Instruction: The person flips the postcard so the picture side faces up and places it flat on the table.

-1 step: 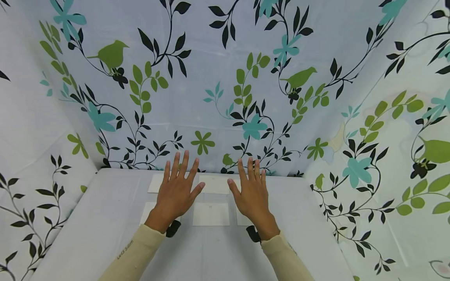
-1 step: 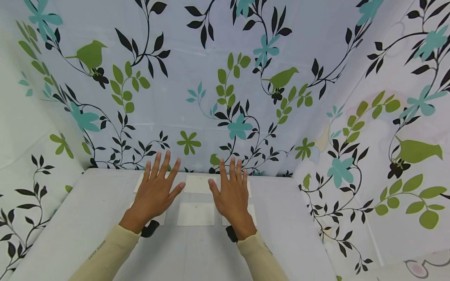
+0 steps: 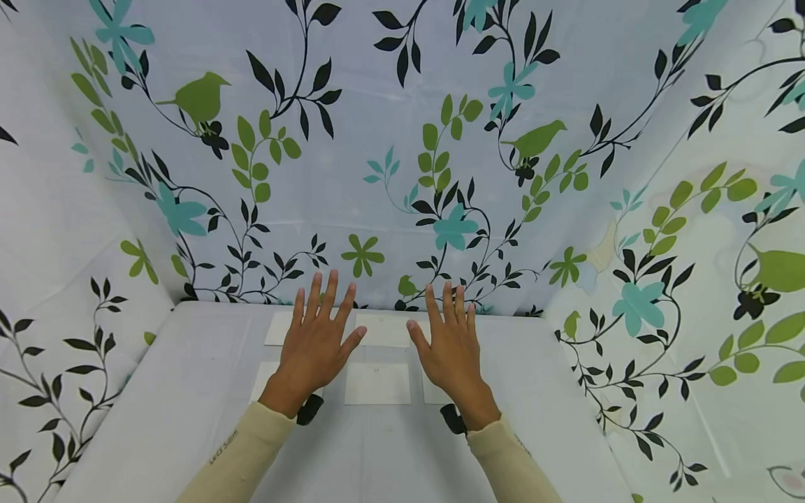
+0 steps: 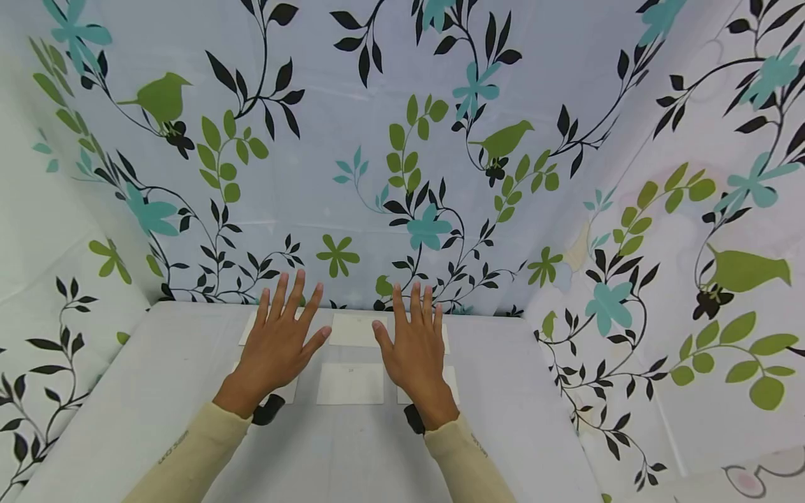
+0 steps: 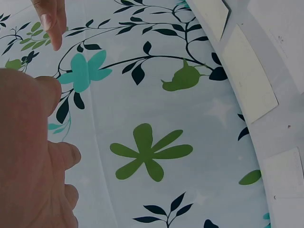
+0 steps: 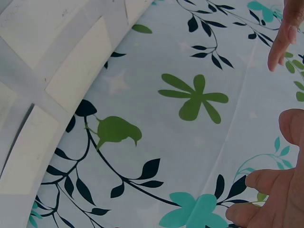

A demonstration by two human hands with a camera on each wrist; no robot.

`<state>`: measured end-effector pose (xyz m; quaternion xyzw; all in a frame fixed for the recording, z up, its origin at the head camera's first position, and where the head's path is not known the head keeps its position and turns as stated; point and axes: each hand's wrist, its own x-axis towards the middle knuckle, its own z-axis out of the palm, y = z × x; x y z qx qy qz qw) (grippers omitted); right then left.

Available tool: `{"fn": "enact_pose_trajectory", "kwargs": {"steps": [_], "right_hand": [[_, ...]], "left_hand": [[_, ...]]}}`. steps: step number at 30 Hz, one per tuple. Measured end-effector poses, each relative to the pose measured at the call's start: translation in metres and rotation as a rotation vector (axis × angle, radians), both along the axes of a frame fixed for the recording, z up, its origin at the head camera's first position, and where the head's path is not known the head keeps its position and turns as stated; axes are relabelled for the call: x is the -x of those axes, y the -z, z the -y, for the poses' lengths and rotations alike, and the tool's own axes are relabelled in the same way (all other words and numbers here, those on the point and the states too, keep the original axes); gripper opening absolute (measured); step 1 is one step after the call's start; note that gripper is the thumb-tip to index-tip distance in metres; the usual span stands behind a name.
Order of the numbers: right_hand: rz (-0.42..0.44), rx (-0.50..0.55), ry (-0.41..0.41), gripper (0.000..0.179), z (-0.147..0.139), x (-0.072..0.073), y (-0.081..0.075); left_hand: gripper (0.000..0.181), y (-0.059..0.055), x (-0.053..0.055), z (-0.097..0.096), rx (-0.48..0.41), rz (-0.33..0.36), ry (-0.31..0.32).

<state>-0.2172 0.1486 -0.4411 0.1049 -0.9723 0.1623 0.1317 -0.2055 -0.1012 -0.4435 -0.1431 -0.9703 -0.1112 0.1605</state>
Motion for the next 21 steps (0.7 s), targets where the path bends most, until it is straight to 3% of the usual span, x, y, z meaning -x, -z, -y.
{"fn": "enact_pose_trajectory", "kwargs": {"steps": [13, 21], "right_hand": [[-0.002, 0.044, 0.006, 0.073, -0.001, -0.001, 0.006], [-0.075, 0.122, 0.027, 0.067, 0.0, -0.001, 0.016]], "left_hand": [[0.076, 0.007, -0.002, 0.002, -0.033, 0.035, 0.006], [0.072, 0.014, -0.004, 0.008, -0.093, 0.049, 0.011]]}}
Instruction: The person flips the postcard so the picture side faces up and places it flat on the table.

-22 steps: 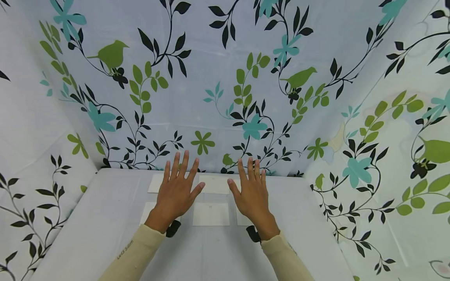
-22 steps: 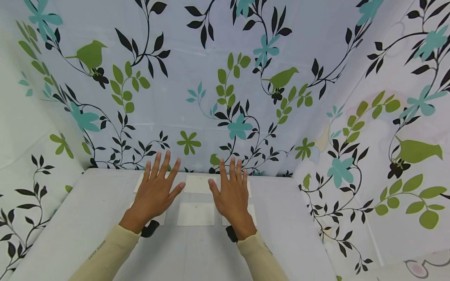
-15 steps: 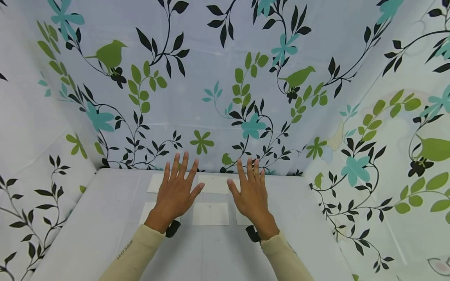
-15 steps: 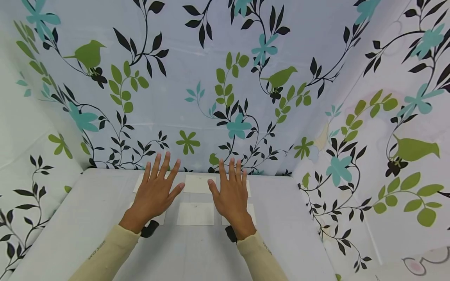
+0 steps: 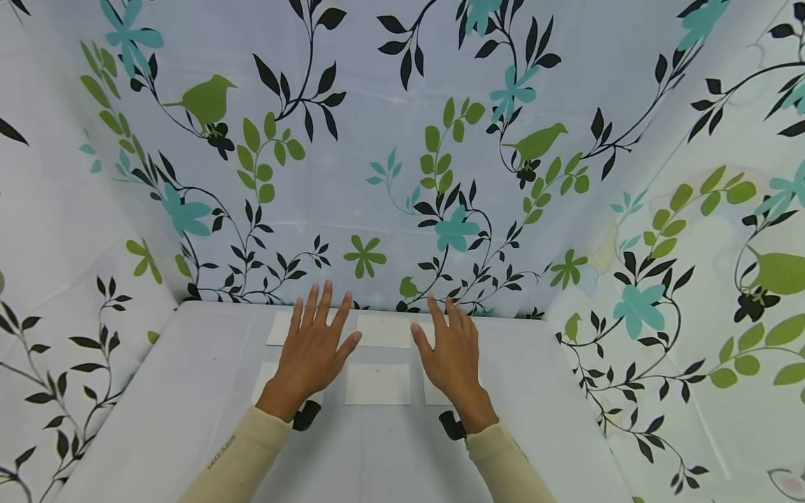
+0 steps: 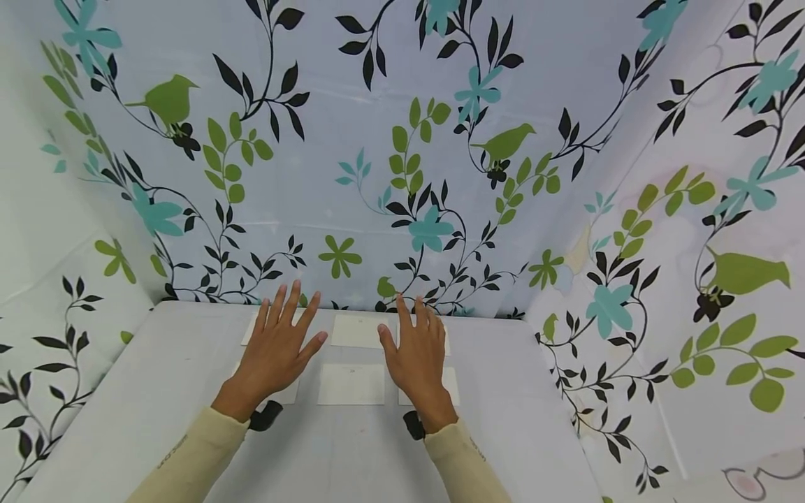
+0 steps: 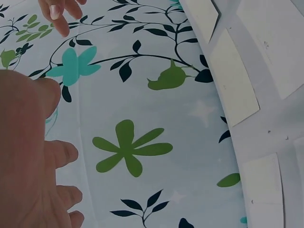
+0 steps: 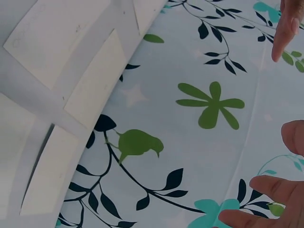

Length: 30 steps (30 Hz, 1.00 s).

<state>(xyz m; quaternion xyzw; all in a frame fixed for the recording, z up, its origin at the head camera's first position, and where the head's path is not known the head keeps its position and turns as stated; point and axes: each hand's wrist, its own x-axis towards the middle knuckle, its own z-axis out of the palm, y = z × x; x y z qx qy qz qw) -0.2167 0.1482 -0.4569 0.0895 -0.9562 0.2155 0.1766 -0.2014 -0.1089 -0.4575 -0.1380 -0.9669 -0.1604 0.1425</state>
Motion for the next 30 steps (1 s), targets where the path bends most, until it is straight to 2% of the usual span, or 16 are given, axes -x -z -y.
{"fn": "enact_pose_trajectory", "kwargs": {"steps": [5, 10, 14, 19, 26, 30], "right_hand": [[-0.011, 0.036, 0.023, 0.063, -0.001, 0.0, 0.01], [-0.026, 0.068, 0.032, 0.061, -0.004, 0.001, 0.021], [-0.042, 0.101, 0.04, 0.059, -0.01, 0.0, 0.028], [-0.051, 0.144, 0.05, 0.059, -0.021, -0.003, 0.037], [-0.031, 0.235, 0.053, 0.057, -0.037, -0.006, 0.049], [-0.026, 0.287, 0.045, 0.057, -0.045, -0.008, 0.055]], "left_hand": [[0.069, 0.009, -0.001, 0.006, -0.023, 0.0, -0.017], [0.067, 0.022, -0.002, 0.01, -0.045, -0.039, -0.03], [0.064, 0.032, -0.002, 0.009, -0.102, -0.055, -0.032], [0.062, 0.043, -0.003, 0.002, -0.175, -0.039, -0.035], [0.053, 0.058, -0.002, -0.016, -0.257, -0.136, -0.032], [0.052, 0.069, -0.002, -0.027, -0.309, -0.117, -0.012]]}}
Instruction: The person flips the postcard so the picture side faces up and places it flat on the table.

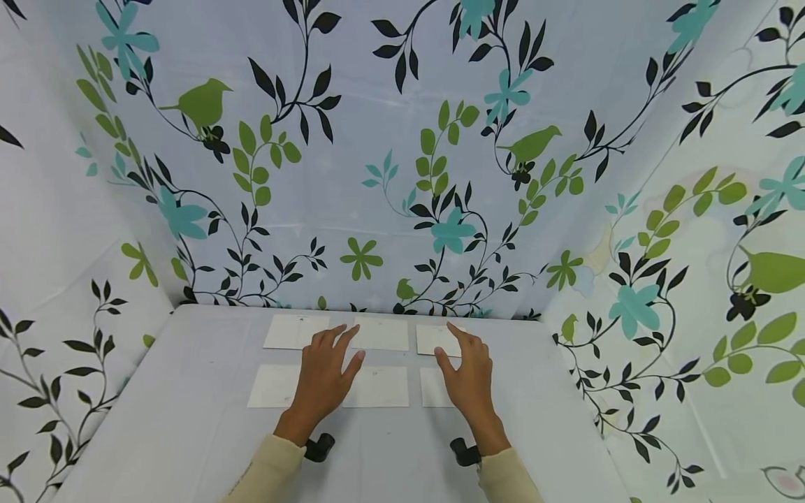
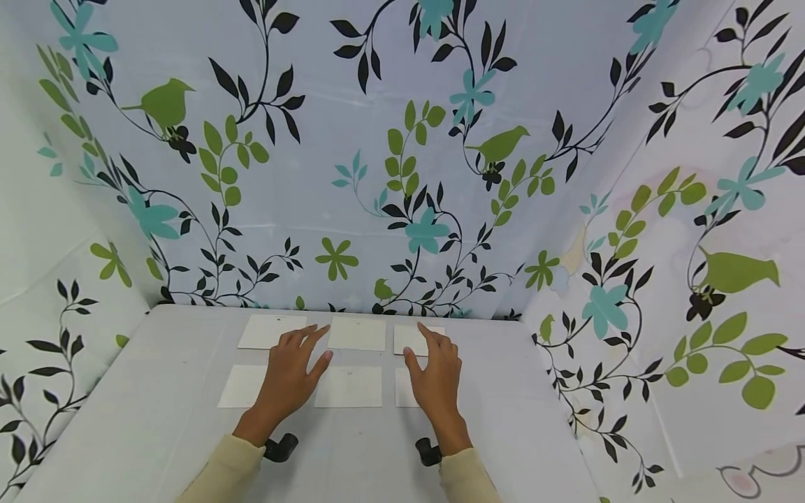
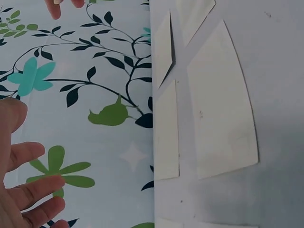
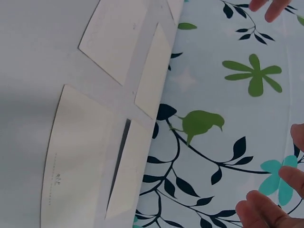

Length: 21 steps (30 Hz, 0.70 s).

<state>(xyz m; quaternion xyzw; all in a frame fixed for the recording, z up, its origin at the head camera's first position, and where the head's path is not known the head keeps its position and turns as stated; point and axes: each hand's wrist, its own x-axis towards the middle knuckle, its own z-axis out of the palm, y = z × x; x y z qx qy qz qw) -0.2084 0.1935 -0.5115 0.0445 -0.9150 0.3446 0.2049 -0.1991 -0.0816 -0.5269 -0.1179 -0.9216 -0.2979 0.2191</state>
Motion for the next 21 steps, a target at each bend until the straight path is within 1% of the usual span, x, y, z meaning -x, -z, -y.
{"fn": "enact_pose_trajectory", "kwargs": {"steps": [5, 11, 16, 21], "right_hand": [[0.018, 0.069, 0.02, 0.054, -0.01, -0.004, 0.006], [0.085, 0.121, 0.05, 0.051, -0.02, -0.007, 0.012], [0.105, 0.129, 0.072, 0.051, -0.031, -0.007, 0.022], [0.131, 0.183, 0.096, 0.05, -0.041, -0.008, 0.032]], "left_hand": [[0.05, 0.014, -0.001, -0.014, -0.064, 0.047, 0.031], [0.049, 0.023, -0.004, -0.029, -0.139, 0.078, 0.05], [0.05, 0.033, -0.004, -0.041, -0.193, 0.092, 0.072], [0.053, 0.043, -0.003, -0.052, -0.237, 0.132, 0.09]]}}
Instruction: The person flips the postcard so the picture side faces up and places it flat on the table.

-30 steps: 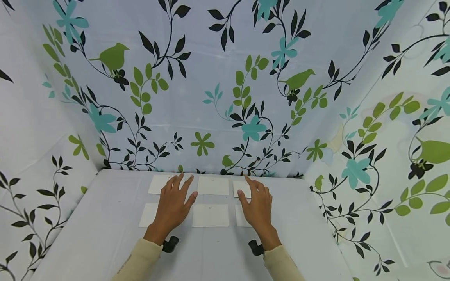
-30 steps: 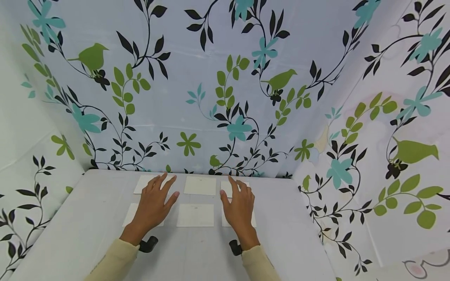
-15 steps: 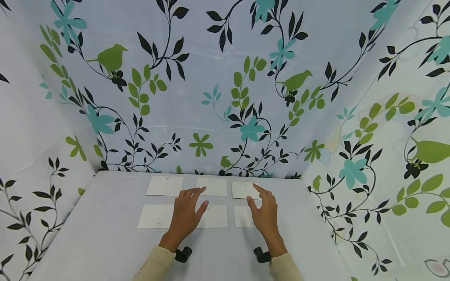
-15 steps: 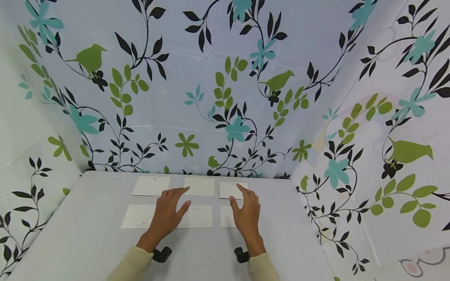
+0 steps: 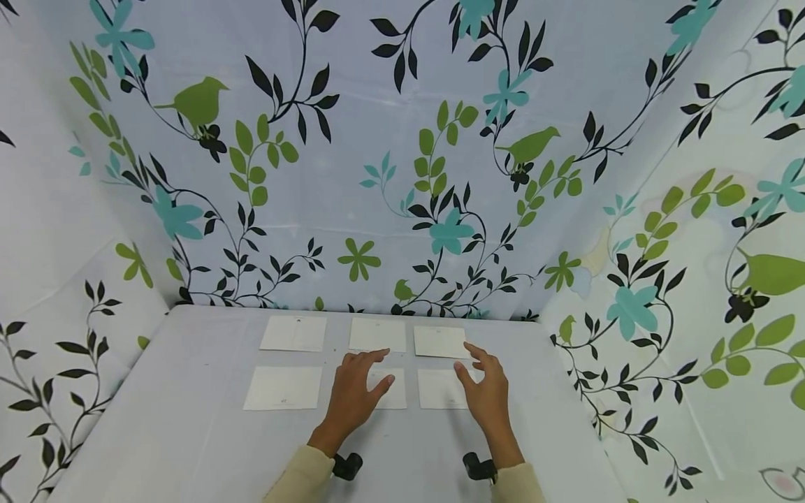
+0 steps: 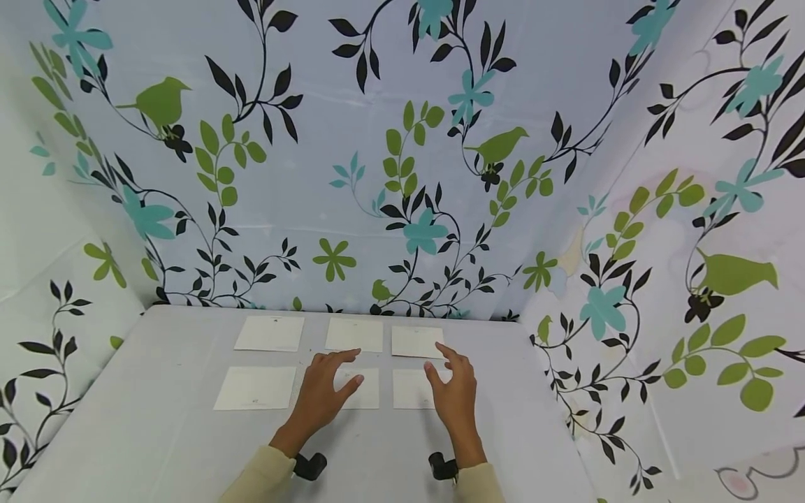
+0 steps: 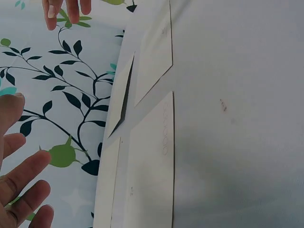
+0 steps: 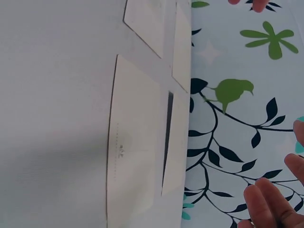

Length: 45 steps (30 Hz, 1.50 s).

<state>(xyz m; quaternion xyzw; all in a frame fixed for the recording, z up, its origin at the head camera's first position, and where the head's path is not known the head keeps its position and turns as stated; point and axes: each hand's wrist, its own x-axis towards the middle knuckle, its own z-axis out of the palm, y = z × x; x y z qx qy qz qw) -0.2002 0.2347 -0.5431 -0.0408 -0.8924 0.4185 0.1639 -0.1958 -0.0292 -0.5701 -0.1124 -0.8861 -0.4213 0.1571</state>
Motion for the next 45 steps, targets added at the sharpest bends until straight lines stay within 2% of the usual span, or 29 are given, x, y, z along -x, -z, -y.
{"fn": "enact_pose_trajectory", "kwargs": {"steps": [8, 16, 27, 35, 39, 45], "right_hand": [[0.038, 0.063, 0.024, 0.045, -0.017, 0.0, 0.016], [0.116, 0.071, 0.05, 0.043, -0.032, 0.001, 0.03], [0.22, 0.06, 0.09, 0.04, -0.046, 0.002, 0.049], [0.254, 0.059, 0.102, 0.041, -0.053, 0.002, 0.061], [0.238, 0.037, 0.107, 0.039, -0.056, 0.003, 0.068], [0.191, -0.006, 0.11, 0.038, -0.054, 0.006, 0.076]], "left_hand": [[0.05, 0.014, 0.008, -0.018, -0.05, 0.077, 0.004], [0.052, 0.025, 0.013, -0.034, -0.064, 0.121, 0.011], [0.054, 0.046, 0.021, -0.052, -0.024, 0.102, -0.005], [0.051, 0.048, 0.022, -0.063, 0.004, 0.109, -0.023], [0.05, 0.05, 0.023, -0.068, 0.023, 0.095, -0.027], [0.053, 0.057, 0.025, -0.074, 0.076, 0.036, -0.022]]}}
